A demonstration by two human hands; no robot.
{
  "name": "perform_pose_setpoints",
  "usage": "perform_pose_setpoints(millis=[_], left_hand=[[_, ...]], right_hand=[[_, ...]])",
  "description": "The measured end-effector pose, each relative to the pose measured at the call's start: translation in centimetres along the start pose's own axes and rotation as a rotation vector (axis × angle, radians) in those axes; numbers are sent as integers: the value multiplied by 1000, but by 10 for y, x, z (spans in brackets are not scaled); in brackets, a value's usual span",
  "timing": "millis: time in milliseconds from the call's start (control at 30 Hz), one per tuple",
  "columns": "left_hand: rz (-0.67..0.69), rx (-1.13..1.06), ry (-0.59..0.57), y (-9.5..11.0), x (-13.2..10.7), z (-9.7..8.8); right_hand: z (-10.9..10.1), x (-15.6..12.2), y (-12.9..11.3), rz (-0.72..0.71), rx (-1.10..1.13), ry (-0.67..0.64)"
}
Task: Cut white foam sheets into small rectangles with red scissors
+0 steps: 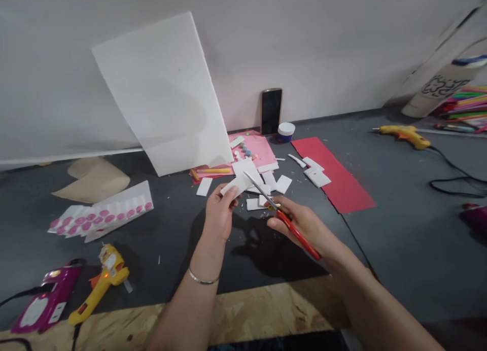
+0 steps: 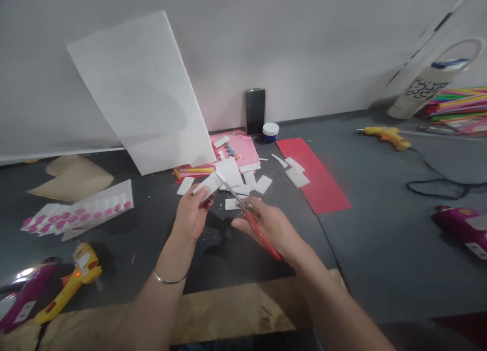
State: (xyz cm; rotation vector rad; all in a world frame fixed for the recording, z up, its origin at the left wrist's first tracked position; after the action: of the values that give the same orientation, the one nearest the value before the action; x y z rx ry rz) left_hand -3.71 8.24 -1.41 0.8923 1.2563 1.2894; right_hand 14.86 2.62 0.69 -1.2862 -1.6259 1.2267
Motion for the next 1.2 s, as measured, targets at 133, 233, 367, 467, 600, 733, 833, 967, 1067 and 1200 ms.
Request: perform_pose_setpoints(millis=[133, 233, 367, 467, 600, 733, 833, 967, 1067, 1200], left_hand=[[-8, 1, -2, 0, -1, 0], [1, 6, -4, 1, 0, 0], [2, 13, 4, 0, 1, -1], [-2, 13, -2, 0, 1, -1], [-10, 11, 4, 1, 0, 0], [-11, 12, 1, 1, 0, 1], [-13, 8, -6, -1, 0, 0], [-25, -2, -24, -3, 0, 1], [-42, -13, -31, -3, 0, 1], [-52, -22, -52, -2, -2, 3]], right_hand=[[-1, -1, -2, 1, -16, -9], [-2, -1, -2, -10, -32, -1], [1, -1, 3, -7, -32, -5], [3, -1, 5, 16, -32, -4], [5, -2, 1, 17, -29, -5], [7, -2, -2, 29, -32, -1], [6, -2, -2, 40, -45, 14], [8, -2, 1, 76, -14, -1], [9, -2, 1, 81, -9, 12], [11, -3, 2, 66, 3, 21]])
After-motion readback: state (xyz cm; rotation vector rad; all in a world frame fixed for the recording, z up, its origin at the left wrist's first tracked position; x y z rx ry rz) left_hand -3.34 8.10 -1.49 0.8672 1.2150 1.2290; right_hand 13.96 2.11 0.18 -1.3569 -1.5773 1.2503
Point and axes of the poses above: each hand's wrist, its own x-axis towards the middle knuckle, its own z-axis out of the palm, y = z × x, the point moved 6 cm from there along x, towards the middle knuckle, and after that the axes turned 14 degrees about x, right-handed, at the moved point
